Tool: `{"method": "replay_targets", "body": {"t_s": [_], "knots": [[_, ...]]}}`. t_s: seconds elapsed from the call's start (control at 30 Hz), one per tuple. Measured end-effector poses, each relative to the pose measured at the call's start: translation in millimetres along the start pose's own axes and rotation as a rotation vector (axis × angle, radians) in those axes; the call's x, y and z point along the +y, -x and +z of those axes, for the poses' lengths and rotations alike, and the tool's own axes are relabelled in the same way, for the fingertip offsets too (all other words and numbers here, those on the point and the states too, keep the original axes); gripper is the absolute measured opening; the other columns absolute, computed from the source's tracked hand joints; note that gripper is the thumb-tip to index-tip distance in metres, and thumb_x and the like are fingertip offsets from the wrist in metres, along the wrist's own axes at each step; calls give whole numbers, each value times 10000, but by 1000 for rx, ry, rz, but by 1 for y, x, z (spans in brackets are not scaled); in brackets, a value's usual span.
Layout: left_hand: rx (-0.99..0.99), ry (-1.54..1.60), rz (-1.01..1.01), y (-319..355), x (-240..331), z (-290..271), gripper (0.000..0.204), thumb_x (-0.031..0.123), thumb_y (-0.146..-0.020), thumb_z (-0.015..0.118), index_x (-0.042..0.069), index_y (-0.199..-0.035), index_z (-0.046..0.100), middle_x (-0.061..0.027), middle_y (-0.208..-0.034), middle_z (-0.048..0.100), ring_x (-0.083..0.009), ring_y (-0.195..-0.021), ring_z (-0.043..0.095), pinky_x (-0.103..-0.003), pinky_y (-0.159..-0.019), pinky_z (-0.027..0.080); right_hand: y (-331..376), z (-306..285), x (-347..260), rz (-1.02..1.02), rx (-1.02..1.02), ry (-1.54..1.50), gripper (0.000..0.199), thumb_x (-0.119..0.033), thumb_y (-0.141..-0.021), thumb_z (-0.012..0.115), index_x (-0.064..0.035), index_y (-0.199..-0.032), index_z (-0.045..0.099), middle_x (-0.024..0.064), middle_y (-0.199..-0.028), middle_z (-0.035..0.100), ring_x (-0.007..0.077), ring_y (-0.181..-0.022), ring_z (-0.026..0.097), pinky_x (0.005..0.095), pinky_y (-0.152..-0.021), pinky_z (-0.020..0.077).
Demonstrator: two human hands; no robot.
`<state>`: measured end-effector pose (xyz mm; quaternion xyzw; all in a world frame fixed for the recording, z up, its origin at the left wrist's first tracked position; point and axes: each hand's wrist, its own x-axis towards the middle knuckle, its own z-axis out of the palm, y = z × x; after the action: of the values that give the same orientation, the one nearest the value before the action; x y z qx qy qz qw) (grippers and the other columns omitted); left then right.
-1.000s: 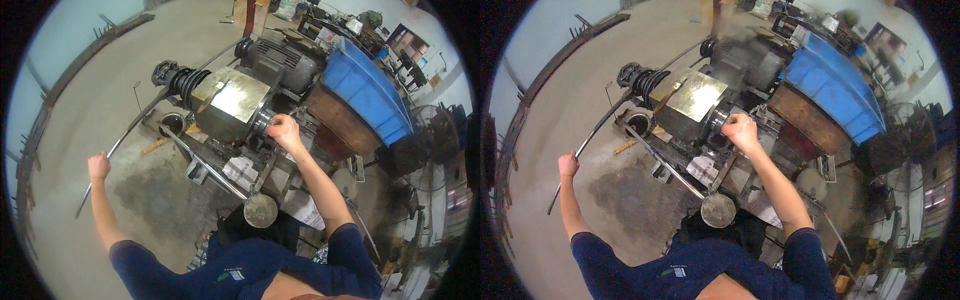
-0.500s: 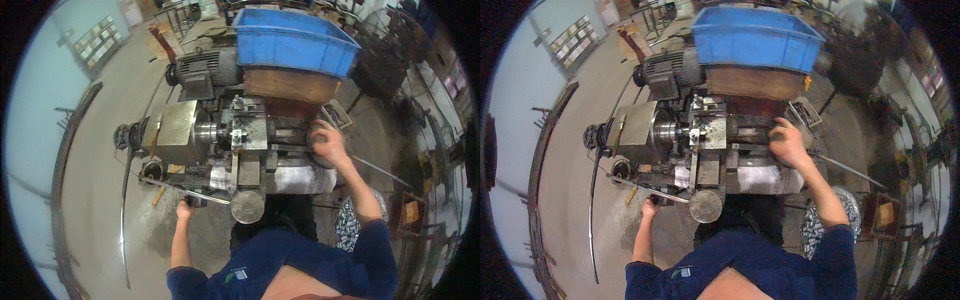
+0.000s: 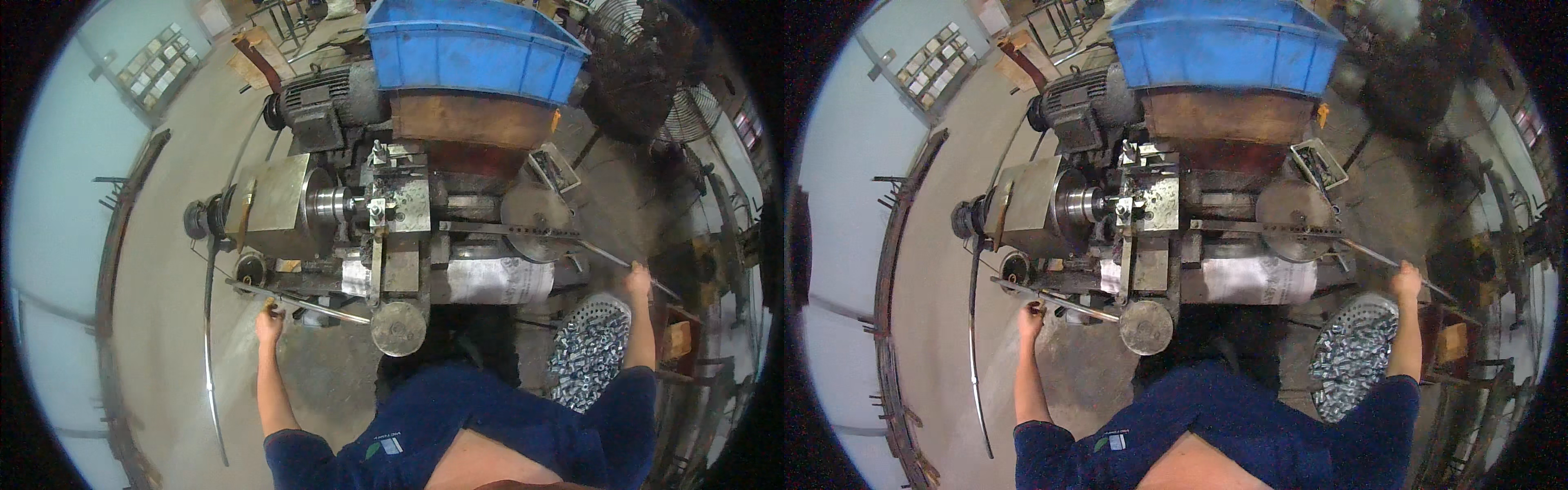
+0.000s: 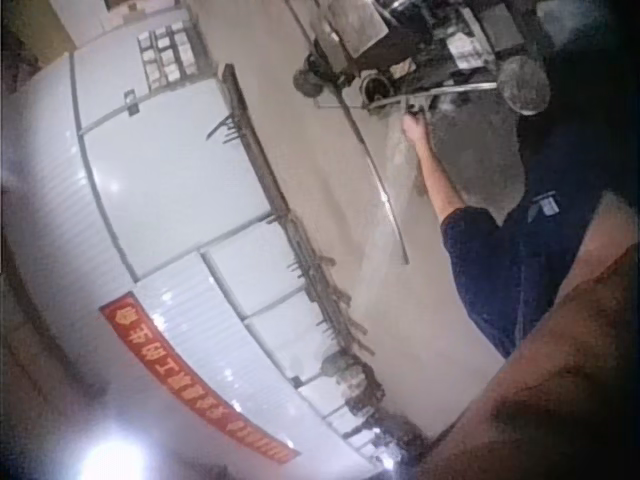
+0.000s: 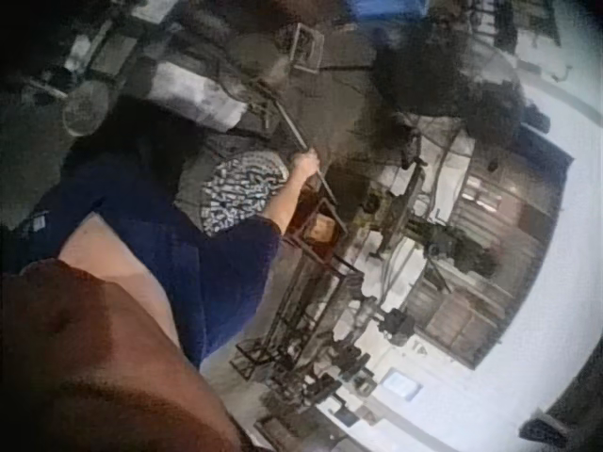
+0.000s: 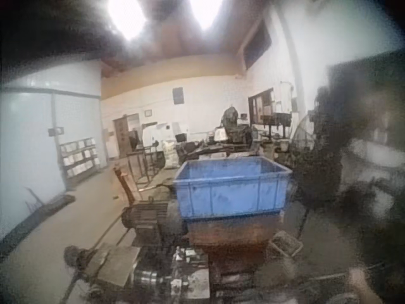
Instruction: The person repeatedly places small metal parts into a press machine, operates a lever to activate the press, and then removes the processed parts into a perforated metal tray. The cycle continues with consistent hand movements and tool handling.
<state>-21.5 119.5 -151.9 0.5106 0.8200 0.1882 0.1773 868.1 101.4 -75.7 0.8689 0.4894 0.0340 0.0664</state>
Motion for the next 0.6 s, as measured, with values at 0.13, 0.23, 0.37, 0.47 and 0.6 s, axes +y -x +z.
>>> {"method": "replay_targets", "body": {"t_s": [0.13, 0.23, 0.37, 0.47, 0.6], "knots": [[168, 696, -188, -6, 13, -28, 462, 338, -825, 577, -75, -1024, 515, -170, -744, 618, -201, -485, 593, -282, -432, 470, 12, 21, 4, 129, -2, -1, 254, -196, -653, 541, -31, -841, 584, 183, -918, 601, 341, -861, 571, 414, -760, 457], [179, 859, -255, -6, 58, -40, 504, 379, -825, 569, -82, -1016, 498, -137, -692, 590, -200, -482, 583, -274, -420, 473, 48, 37, 5, 105, 112, -7, 227, -209, -610, 578, -29, -748, 585, 181, -797, 614, 342, -772, 594, 428, -700, 475], [420, 892, -223, -40, 31, 6, 300, 213, -818, 571, -64, -919, 514, -130, -765, 561, -191, -499, 557, -297, -417, 477, 113, 49, -15, 52, -31, -183, 298, -258, -566, 624, -42, -770, 610, 189, -756, 607, 368, -736, 589, 436, -682, 480], [291, 963, -328, -38, 53, 9, 260, 149, -807, 548, -58, -957, 496, -137, -828, 565, -188, -589, 579, -304, -424, 480, 166, 15, -47, 106, -119, -446, 317, -220, -568, 566, -48, -829, 618, 199, -772, 607, 375, -756, 584, 438, -686, 464], [338, 885, -252, -16, 95, -2, 257, 133, -798, 531, -54, -970, 491, -119, -766, 573, -192, -556, 576, -305, -413, 476, 192, -3, -60, 191, -167, -523, 323, -221, -562, 563, -53, -833, 612, 202, -756, 603, 387, -746, 574, 432, -666, 452]]}}
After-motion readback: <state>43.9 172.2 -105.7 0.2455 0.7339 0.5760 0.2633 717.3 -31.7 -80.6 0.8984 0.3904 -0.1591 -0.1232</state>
